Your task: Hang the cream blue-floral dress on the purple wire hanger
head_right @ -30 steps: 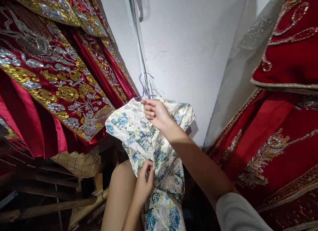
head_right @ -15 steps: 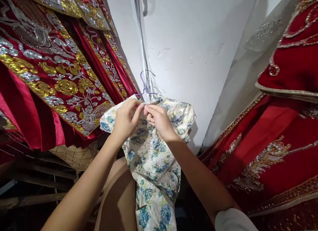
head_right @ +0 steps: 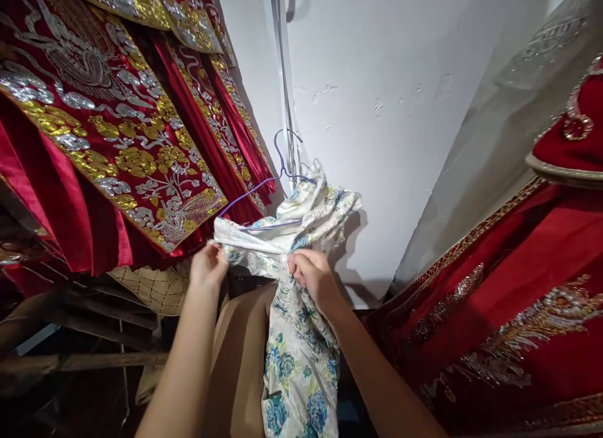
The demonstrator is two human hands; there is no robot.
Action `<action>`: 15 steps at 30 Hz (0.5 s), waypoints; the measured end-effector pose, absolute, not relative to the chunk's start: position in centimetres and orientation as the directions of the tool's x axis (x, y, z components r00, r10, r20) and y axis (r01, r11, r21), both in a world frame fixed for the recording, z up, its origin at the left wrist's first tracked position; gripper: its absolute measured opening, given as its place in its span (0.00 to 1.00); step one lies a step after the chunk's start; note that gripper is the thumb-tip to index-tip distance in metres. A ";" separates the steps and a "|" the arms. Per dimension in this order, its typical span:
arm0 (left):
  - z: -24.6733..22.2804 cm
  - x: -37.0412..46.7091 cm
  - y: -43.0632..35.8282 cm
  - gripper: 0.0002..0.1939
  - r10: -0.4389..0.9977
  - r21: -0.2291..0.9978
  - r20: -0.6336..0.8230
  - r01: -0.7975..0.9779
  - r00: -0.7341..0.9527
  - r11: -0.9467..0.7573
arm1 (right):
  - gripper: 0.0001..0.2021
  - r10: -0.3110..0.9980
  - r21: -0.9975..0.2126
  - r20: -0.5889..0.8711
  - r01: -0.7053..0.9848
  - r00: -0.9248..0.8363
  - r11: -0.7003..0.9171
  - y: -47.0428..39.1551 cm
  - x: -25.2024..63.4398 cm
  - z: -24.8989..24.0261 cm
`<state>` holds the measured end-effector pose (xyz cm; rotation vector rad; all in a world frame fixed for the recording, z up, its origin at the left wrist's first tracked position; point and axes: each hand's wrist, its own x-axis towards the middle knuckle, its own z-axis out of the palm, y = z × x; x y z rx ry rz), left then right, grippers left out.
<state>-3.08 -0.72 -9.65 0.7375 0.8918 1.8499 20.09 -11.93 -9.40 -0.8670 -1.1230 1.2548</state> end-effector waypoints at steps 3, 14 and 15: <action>-13.7 0.6 -3.1 0.18 0.925 0.810 -0.064 -0.560 -0.375 -0.171 | 0.16 0.988 -0.917 0.145 -0.369 0.044 0.151 -13.5 20.0 -12.3; -13.7 6.1 -11.4 0.15 0.953 0.756 0.302 -0.606 -0.012 -0.247 | 0.20 0.998 -0.985 -0.015 -0.168 -0.064 -0.025 -17.4 24.3 -18.0; -13.0 6.2 -12.4 0.16 0.944 0.781 0.329 -0.568 0.022 -0.259 | 0.20 1.000 -0.992 -0.008 -0.124 -0.013 -0.010 -17.1 24.6 -17.5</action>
